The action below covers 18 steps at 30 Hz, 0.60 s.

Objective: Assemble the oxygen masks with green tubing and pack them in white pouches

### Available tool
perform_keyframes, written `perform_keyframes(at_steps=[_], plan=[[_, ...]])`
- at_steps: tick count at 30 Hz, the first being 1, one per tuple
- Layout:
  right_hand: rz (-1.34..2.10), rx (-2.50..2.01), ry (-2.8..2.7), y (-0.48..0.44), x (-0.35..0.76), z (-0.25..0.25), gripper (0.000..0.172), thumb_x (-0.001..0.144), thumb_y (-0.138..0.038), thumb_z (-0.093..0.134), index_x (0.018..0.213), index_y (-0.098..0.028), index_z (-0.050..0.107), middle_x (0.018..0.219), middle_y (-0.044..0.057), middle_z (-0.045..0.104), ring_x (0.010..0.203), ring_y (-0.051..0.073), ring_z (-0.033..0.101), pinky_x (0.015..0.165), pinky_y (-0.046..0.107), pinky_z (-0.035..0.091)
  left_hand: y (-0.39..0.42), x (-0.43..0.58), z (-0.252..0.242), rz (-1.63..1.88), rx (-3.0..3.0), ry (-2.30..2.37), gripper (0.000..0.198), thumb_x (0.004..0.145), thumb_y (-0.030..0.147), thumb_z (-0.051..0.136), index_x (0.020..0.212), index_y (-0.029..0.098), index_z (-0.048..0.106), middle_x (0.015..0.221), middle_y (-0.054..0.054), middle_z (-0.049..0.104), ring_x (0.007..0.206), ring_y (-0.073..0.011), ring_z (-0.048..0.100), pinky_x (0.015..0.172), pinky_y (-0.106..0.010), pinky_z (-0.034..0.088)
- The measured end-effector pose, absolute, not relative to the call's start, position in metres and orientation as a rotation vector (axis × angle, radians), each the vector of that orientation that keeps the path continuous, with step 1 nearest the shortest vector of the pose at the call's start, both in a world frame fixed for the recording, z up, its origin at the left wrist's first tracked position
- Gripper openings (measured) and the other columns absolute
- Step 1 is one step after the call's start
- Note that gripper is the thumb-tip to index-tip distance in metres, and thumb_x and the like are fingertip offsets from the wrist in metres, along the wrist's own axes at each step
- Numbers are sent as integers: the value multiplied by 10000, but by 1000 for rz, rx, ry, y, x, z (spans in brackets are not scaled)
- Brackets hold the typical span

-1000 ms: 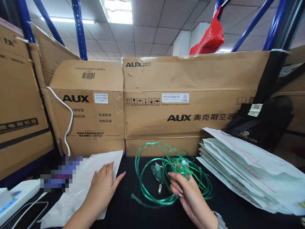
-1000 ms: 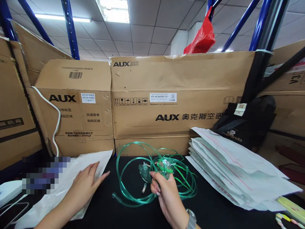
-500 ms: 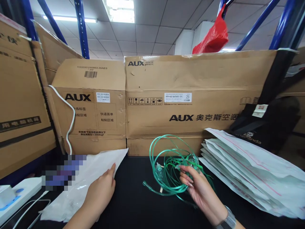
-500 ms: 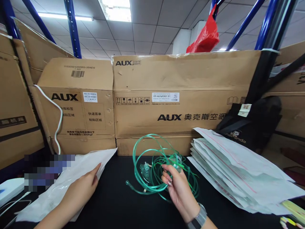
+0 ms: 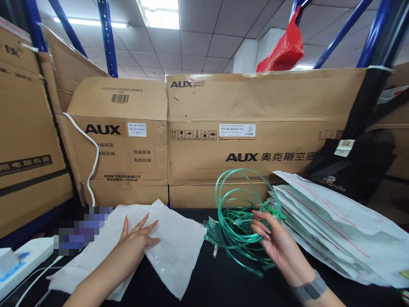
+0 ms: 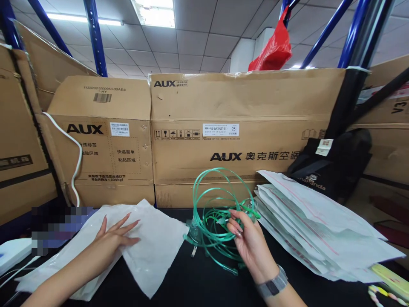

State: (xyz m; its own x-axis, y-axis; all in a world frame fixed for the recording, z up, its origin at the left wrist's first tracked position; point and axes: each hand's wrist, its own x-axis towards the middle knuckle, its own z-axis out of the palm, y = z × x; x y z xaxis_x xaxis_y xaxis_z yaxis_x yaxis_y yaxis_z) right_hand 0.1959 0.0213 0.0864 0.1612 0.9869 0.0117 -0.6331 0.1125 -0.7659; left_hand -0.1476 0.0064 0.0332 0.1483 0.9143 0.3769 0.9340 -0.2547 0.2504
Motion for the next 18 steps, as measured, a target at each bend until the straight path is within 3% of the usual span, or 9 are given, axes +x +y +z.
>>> perform_keyframes(at_steps=[2,5,8,11,14,16,18], plan=[[1306,-695,-615,21,196,87,243,546,-111,692,589,-172,461,504,-83,347,387,18,303,278,123,262,7,-141,26,-617,-2375,-1910,319,644,248,547,921,281,703,1228,-69,552,1208,-371,383,993,-624,39],[1321,-675,-611,21,195,88,250,542,-111,695,586,-172,456,493,-93,323,381,12,281,279,119,259,-3,-111,20,-547,-2330,-1989,449,815,288,379,1234,170,489,1325,-121,445,1259,-308,322,1025,-573,119],[1347,-676,-611,20,191,85,250,537,-116,702,595,-170,465,488,-94,325,380,14,277,274,124,246,-16,-76,9,-498,-2519,-1840,713,791,550,366,1355,129,256,1413,-150,250,1300,-301,207,1038,-534,178],[1381,-689,-613,19,187,82,256,530,-122,708,597,-167,465,483,-95,328,376,14,279,275,130,233,-21,-56,-6,-427,-2556,-1724,686,792,563,357,1329,137,333,1395,-175,273,1286,-334,206,1015,-576,207],[1403,-698,-618,19,185,78,276,533,-138,708,588,-177,441,479,-95,328,371,19,286,277,141,222,-18,-52,-14,-438,-2524,-1689,445,857,322,375,1265,160,448,1340,-152,399,1242,-301,336,1002,-534,295],[1413,-702,-623,19,184,77,284,535,-144,707,587,-182,430,477,-95,325,369,22,287,279,144,213,-18,-52,-12,-470,-2541,-1719,388,842,171,372,1198,159,527,1275,-135,499,1177,-269,450,969,-463,384],[1422,-703,-623,19,183,76,282,538,-148,706,588,-180,429,478,-95,320,371,20,286,284,142,220,-21,-53,-4,-543,-2551,-1798,379,841,130,342,1125,160,590,1188,-126,593,1078,-252,558,896,-402,466]])
